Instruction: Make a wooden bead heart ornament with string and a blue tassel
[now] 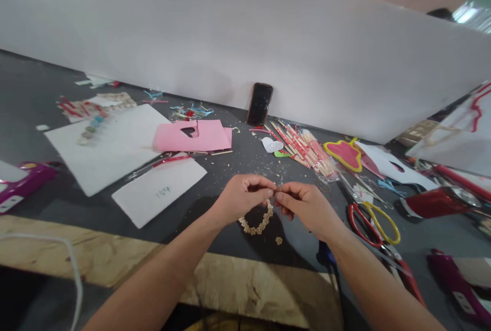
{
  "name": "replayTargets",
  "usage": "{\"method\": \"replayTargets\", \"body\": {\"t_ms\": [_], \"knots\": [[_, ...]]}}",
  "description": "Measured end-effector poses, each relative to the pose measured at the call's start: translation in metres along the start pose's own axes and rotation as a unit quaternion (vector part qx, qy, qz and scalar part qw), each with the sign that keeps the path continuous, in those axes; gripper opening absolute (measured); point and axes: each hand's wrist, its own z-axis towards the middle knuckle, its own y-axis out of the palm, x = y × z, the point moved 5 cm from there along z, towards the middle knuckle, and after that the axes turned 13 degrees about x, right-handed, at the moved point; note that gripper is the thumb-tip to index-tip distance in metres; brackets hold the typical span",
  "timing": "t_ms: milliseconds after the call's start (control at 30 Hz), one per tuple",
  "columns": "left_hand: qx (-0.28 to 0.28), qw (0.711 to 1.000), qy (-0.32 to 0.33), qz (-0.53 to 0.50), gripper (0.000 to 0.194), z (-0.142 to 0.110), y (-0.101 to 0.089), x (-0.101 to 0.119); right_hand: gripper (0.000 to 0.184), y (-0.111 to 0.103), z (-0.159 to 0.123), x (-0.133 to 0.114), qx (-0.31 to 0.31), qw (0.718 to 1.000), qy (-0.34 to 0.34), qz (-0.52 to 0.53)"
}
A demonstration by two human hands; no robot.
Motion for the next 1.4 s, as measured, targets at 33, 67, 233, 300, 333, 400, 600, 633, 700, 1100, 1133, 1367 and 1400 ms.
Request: {"method": "replayTargets", "body": {"t_ms": [33,67,233,300,333,400,600,633,700,1100,1133,1367,1400], "knots": [[0.003,1.000,0.002,-0.005,0.014,0.000,0.000,0.000,0.022,0.000,0.001,0.001,0.008,1.000,-0.001,0.005],[0.004,1.000,0.003,-0.015,0.015,0.000,0.000,-0.001,0.023,0.001,0.001,0.002,0.013,1.000,-0.003,0.008],[0.003,0.993,0.001,-0.115,0.030,0.001,-0.003,0.001,0.027,-0.003,-0.001,0.003,0.028,0.999,0.002,0.020],[-0.001,0.991,-0.013,-0.130,0.038,0.003,-0.004,0.001,0.026,-0.005,-0.002,0.003,0.034,0.999,0.009,0.026],[-0.003,0.992,-0.021,-0.126,0.040,0.003,-0.005,0.001,0.025,-0.006,-0.002,0.003,0.036,0.999,0.011,0.026],[-0.004,0.994,-0.032,-0.104,0.042,0.004,-0.006,-0.001,0.025,-0.008,-0.002,0.003,0.040,0.999,0.011,0.024],[-0.044,0.998,-0.025,-0.036,0.040,0.003,-0.001,-0.006,0.024,-0.012,-0.003,0.003,0.053,0.999,-0.010,-0.001],[-0.030,0.999,-0.016,-0.032,0.038,0.004,-0.002,-0.006,0.024,-0.015,-0.002,0.002,0.061,0.998,-0.019,-0.018],[0.020,1.000,0.014,-0.015,0.035,0.007,-0.009,-0.005,0.024,-0.025,-0.001,-0.002,0.091,0.993,-0.040,-0.055],[0.004,0.881,0.216,0.421,0.025,0.012,0.016,0.011,0.020,-0.108,0.021,0.004,0.201,0.914,-0.120,-0.332],[-0.018,0.862,0.220,0.457,0.026,0.016,0.026,0.012,0.018,-0.109,0.024,0.007,0.194,0.913,-0.121,-0.337],[-0.051,0.828,0.194,0.523,0.017,0.062,0.089,-0.005,0.018,-0.117,0.050,0.038,0.152,0.912,-0.132,-0.358],[-0.056,0.825,0.190,0.529,0.016,0.066,0.095,-0.009,0.018,-0.118,0.053,0.043,0.150,0.912,-0.132,-0.358]]}}
